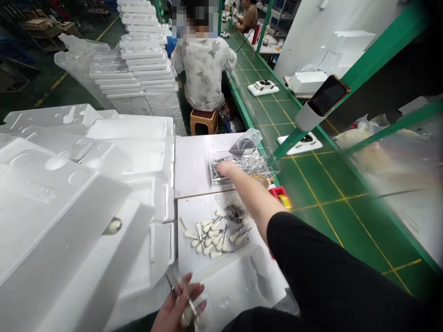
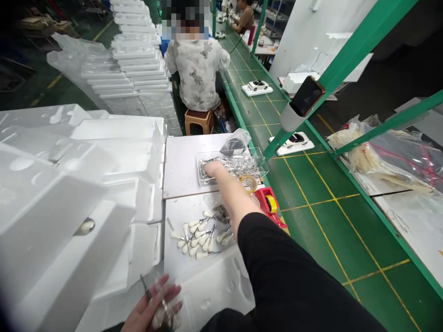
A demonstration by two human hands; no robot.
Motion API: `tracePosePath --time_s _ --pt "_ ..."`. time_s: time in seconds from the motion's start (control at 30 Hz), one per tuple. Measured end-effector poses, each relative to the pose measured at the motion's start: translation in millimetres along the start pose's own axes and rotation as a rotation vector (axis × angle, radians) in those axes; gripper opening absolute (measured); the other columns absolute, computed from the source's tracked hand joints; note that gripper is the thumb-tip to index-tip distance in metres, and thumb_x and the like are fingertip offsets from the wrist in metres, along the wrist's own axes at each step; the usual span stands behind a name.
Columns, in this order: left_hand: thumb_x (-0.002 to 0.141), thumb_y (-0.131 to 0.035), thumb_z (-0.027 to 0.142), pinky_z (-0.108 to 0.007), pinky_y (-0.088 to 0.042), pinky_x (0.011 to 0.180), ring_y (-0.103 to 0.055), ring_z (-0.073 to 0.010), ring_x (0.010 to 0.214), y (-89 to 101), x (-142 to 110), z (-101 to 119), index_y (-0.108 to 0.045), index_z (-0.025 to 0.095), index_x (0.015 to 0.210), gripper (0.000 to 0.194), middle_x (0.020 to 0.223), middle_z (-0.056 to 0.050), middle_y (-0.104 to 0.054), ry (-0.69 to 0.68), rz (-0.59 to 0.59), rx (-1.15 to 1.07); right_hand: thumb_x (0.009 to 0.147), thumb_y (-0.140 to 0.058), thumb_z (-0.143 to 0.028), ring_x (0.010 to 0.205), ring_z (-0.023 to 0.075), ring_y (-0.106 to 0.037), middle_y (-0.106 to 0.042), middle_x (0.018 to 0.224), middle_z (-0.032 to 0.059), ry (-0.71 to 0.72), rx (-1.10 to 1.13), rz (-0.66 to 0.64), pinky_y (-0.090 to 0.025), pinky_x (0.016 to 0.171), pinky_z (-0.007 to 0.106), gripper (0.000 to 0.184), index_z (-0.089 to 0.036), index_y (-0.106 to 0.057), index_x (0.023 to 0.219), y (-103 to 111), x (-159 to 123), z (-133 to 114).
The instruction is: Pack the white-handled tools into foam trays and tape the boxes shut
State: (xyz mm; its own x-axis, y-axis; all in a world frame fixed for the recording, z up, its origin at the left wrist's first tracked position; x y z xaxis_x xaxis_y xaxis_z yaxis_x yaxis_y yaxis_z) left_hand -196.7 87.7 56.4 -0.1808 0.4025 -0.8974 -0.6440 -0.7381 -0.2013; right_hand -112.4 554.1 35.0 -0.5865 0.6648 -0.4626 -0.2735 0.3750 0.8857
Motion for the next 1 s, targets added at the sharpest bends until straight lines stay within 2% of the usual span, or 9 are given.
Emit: tracePosePath --time_s 0.1,0.2,0.37,0.47,0.6,0.67,0.77,0.9,1.0 --pt "0.071 -0.090 0.041 -0.047 -0.062 0.098 -0.066 -0.0361 0.123 -17.8 -13 13 -0.068 0.018 0.123 0.061 0.122 -0.016 -0.073 -0.085 -0.109 -0.034 0.093 -0.063 -0.018 0.125 0.0348 -0.058 -0.065 0.127 0.0245 0.045 0.024 0.125 -0.044 0.104 0.047 0.023 -0.006 -0.072 0.110 12 -19 7" --pt "0.080 -0.084 0.040 -0.046 -0.062 0.094 -0.067 -0.0352 0.123 -39.6 -24 26 -0.068 0.016 0.124 0.052 0.127 -0.017 -0.071 -0.194 -0.236 0.020 0.103 -0.044 -0.021 0.122 0.0313 -0.058 -0.064 0.128 0.0233 0.059 0.093 0.271 -0.043 0.103 0.043 0.032 -0.006 -0.065 0.122 19 -62 15" --pt "0.083 -0.081 0.040 -0.042 -0.062 0.092 -0.066 -0.0334 0.124 -88.6 -49 39 -0.069 0.018 0.122 0.046 0.127 -0.015 -0.072 -0.323 -0.328 0.094 0.102 -0.047 -0.030 0.080 0.0190 -0.061 -0.067 0.087 0.0056 0.061 0.679 0.765 -0.049 0.076 0.031 0.021 -0.018 -0.064 0.097 21 -237 -15" --pt "0.083 -0.081 0.039 -0.042 -0.060 0.095 -0.066 -0.0325 0.124 -120.7 -65 31 -0.069 0.020 0.122 0.045 0.127 -0.014 -0.073 -0.365 -0.355 0.133 0.093 -0.068 -0.039 0.070 0.0153 -0.059 -0.064 0.077 0.0002 0.188 0.967 0.550 -0.049 0.067 0.028 0.016 -0.024 -0.066 0.087 -7 -348 -66" --pt "0.083 -0.081 0.041 -0.043 -0.056 0.103 -0.064 -0.0314 0.128 -153.9 -74 -10 -0.064 0.021 0.133 0.056 0.131 -0.014 -0.071 -0.314 -0.449 0.318 0.091 -0.072 -0.036 0.087 0.0177 -0.065 -0.068 0.095 0.0031 -0.073 1.073 0.485 -0.050 0.076 0.030 0.017 -0.029 -0.071 0.106 -55 -434 -93" --pt "0.080 -0.083 0.039 -0.039 -0.055 0.103 -0.062 -0.0300 0.130 -165.0 -72 -39 -0.061 0.024 0.138 0.064 0.139 -0.012 -0.066 -0.258 -0.499 0.458 0.093 -0.068 -0.031 0.086 0.0168 -0.063 -0.067 0.091 0.0033 -0.230 1.127 0.550 -0.048 0.076 0.029 0.007 -0.025 -0.071 0.093 -82 -456 -84" --pt "0.074 -0.088 0.037 -0.031 -0.057 0.096 -0.065 -0.0273 0.125 -177.8 -63 -84 -0.064 0.025 0.136 0.067 0.139 -0.011 -0.066 -0.191 -0.516 0.626 0.089 -0.069 -0.025 0.078 0.0135 -0.059 -0.062 0.082 0.0006 -0.395 1.271 0.584 -0.044 0.071 0.025 0.015 -0.019 -0.064 0.076 -126 -479 -64" --pt "0.063 -0.095 0.034 -0.032 -0.057 0.095 -0.073 -0.0233 0.105 -188.7 -55 -132 -0.068 0.019 0.124 0.068 0.120 -0.011 -0.074 -0.033 -0.492 0.618 0.084 -0.077 -0.035 0.071 0.0120 -0.056 -0.064 0.079 -0.0019 -0.479 1.692 0.416 -0.042 0.066 0.023 0.021 -0.018 -0.066 0.080 -184 -501 -61" --pt "0.061 -0.097 0.032 -0.026 -0.057 0.093 -0.073 -0.0193 0.103 -189.0 -48 -147 -0.069 0.019 0.121 0.067 0.118 -0.009 -0.074 -0.040 -0.445 0.639 0.084 -0.075 -0.041 0.068 0.0119 -0.055 -0.064 0.076 -0.0025 -0.512 1.849 0.332 -0.043 0.064 0.023 0.025 -0.017 -0.067 0.086 -216 -512 -59"
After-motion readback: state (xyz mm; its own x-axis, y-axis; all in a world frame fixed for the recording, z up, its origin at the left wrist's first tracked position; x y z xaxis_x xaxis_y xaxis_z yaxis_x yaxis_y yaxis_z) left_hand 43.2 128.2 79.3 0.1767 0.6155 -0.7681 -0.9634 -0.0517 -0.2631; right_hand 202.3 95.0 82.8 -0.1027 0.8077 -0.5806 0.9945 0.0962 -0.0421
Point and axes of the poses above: each hand's wrist, its own x-axis towards the middle knuckle, its own y-axis out of the back of the hand, z = x × y, the point moved 3 cm from there along x, towards the middle knuckle
